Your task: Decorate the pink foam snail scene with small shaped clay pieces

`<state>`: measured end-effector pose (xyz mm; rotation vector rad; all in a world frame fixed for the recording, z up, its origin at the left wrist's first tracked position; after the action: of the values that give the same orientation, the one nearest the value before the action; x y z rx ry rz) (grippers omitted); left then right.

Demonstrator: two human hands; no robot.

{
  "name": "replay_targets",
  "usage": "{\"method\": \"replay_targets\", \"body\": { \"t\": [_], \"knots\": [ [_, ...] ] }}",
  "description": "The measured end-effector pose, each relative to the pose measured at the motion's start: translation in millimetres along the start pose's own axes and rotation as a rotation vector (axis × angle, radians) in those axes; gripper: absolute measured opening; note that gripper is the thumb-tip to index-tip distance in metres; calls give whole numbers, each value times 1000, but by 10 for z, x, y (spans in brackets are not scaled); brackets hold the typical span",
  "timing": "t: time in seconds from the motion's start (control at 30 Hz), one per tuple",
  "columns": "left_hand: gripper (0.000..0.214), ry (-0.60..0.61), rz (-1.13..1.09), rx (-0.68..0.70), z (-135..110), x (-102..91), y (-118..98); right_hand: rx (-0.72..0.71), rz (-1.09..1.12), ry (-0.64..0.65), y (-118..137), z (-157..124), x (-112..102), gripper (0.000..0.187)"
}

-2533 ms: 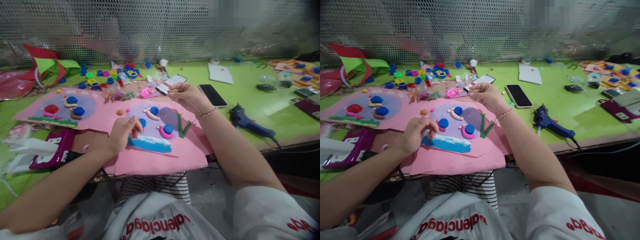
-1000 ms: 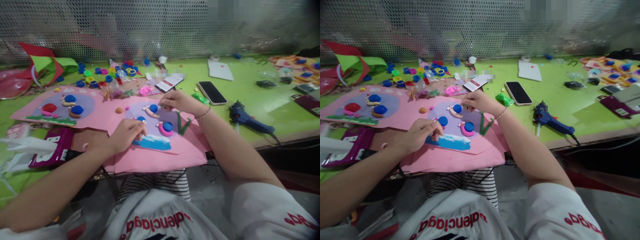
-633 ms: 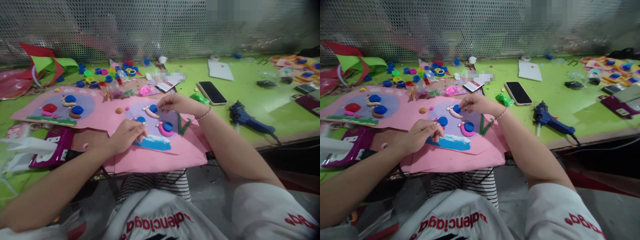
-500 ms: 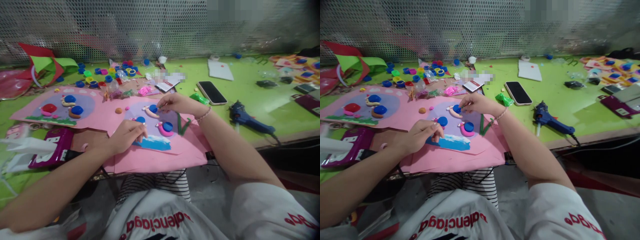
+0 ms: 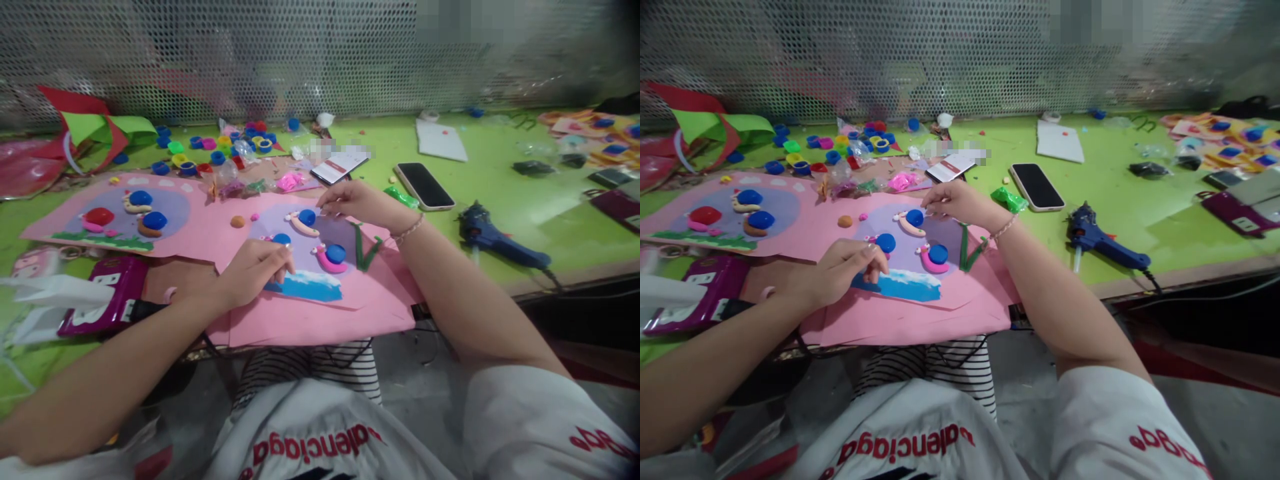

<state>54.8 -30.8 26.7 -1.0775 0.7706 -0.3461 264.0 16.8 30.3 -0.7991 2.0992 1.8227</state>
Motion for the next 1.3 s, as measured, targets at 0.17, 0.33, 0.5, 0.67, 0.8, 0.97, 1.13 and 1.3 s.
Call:
{"method": "replay_targets", "body": {
  "t": [0.17,0.33,0.5,0.67,0.8,0.97,1.13,1.3],
  "knots": [
    [47,0,13,-2,3,-2,-8,-12,-7,-54,30,-22,-27,8],
    [46,5,20,3,0,-3,-13,-52,-169,-98,52,-26,-49,10],
    [48,3,19,1,-2,0,7,-33,-91,-73,44,-24,-33,5],
    [48,5,27,11,0,2,9,-27,-78,-102,32,-23,-41,23],
    [45,43,120,47,0,4,-17,1,-38,-119,37,-25,-44,25],
    [39,97,243,104,-2,26,-58,43,26,-157,50,-23,-48,3],
    [41,105,271,121,-5,33,-68,21,-66,-214,71,-34,-76,7],
    [42,112,295,136,-6,33,-60,-15,-127,-258,78,-39,-93,13]
  ]
}}
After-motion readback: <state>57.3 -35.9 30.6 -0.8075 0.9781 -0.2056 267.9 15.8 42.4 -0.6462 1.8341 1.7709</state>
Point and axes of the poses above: each hand's wrist, its own z-axis towards the middle knuckle, its own x-axis out of the palm, y = z × x, the point moved 4 cm from there along z, towards the middle knuckle, and after that the axes turned 10 degrees about x, right-handed, at the moved point
